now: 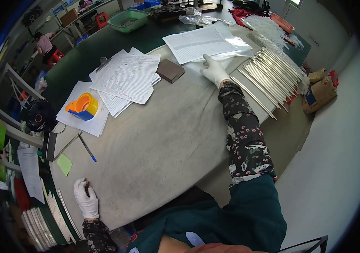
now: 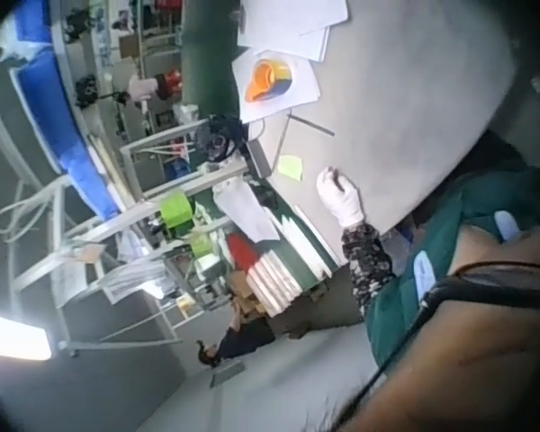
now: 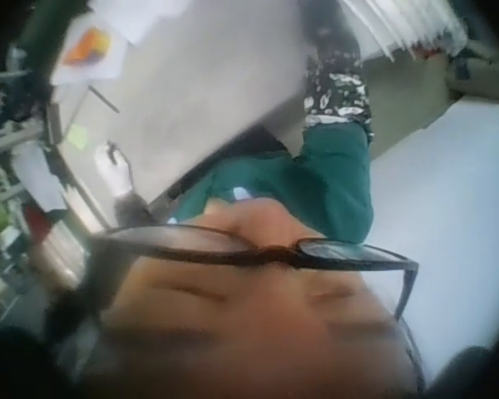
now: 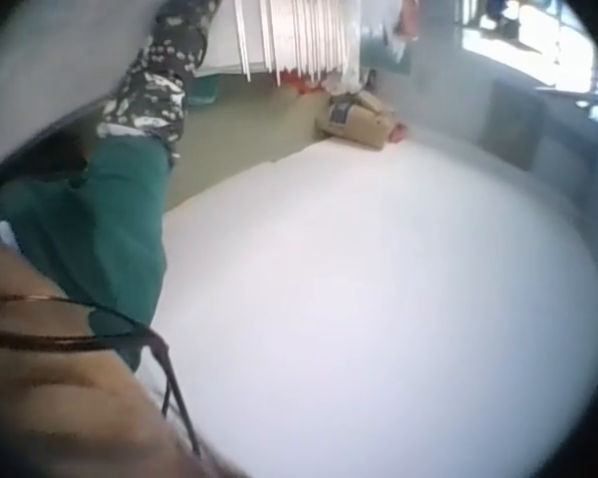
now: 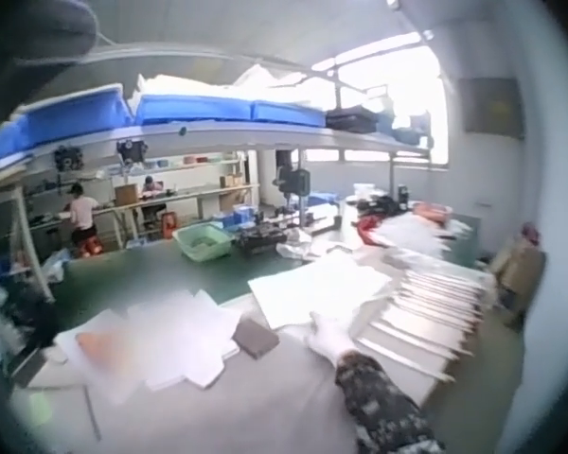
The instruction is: Using a sanding block to smooth the edges of multiple thin rods arranged on a workbench.
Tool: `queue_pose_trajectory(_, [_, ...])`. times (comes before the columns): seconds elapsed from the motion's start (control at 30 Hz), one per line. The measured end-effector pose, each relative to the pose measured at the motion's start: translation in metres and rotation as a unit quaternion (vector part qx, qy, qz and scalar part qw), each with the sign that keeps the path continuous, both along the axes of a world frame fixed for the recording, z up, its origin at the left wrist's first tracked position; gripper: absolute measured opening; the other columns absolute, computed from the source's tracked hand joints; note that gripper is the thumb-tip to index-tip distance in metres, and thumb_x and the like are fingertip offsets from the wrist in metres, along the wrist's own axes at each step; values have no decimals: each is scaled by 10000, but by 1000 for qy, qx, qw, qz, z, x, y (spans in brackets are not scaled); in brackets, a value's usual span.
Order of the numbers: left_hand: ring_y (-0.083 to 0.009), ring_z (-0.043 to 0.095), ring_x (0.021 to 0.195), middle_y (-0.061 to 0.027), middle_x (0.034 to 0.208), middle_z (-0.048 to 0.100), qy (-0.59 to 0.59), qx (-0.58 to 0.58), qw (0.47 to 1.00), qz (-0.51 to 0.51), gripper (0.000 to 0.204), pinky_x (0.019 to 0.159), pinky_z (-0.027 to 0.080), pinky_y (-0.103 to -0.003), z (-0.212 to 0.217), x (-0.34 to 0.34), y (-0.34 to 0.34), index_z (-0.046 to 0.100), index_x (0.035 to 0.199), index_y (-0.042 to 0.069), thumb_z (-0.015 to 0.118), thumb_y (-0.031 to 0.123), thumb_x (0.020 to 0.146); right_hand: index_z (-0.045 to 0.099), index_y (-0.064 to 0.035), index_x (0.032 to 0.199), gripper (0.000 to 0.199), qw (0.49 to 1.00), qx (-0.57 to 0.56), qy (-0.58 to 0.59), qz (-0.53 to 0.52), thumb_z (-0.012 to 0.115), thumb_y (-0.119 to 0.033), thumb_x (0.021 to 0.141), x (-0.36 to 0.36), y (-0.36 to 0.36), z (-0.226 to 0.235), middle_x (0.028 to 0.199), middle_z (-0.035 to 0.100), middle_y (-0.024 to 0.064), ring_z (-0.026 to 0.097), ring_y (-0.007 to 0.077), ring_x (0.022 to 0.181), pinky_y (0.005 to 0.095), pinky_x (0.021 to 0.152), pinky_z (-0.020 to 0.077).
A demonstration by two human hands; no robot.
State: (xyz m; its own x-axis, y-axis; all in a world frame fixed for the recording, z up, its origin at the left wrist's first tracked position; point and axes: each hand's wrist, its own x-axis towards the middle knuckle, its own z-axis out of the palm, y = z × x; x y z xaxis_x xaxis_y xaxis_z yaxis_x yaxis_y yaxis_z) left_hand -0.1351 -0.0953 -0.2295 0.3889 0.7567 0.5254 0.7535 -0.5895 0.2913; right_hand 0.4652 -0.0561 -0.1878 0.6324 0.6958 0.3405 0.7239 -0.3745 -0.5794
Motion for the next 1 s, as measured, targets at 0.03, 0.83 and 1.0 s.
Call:
queue_pose_trajectory(0.03, [-289, 595, 944, -159, 1111, 556, -1, -12, 1000, 9, 327, 847, 498, -367, 3, 3, 0, 521, 1045, 6, 572, -112, 744, 592, -91, 1220, 389, 1000, -19, -9, 6, 594, -198, 847, -3, -3, 7, 1005, 689, 148, 650, 329, 967, 419, 840, 507])
queue_pose_trajectory(0.83, [-327, 551, 920, -134, 1053, 573, 48, -82, 995, 41, 303, 817, 440, -409, 24, 54, 6, 539, 947, 51, 622, -67, 681, 626, -18, 1192, 350, 969, -223, -93, 47, 504, -158, 895, -4, 264, -37, 1325, 535, 195, 508, 359, 1241, 415, 1029, 421])
queue_pose_trajectory(1.0, [-333, 541, 932, -148, 1075, 570, 31, -100, 994, 34, 300, 835, 439, -409, 20, 49, 5, 523, 966, 35, 597, -78, 699, 716, -95, 1090, 335, 941, -248, -226, 41, 470, -200, 889, -13, 270, -32, 1290, 588, 145, 569, 305, 1171, 384, 991, 455])
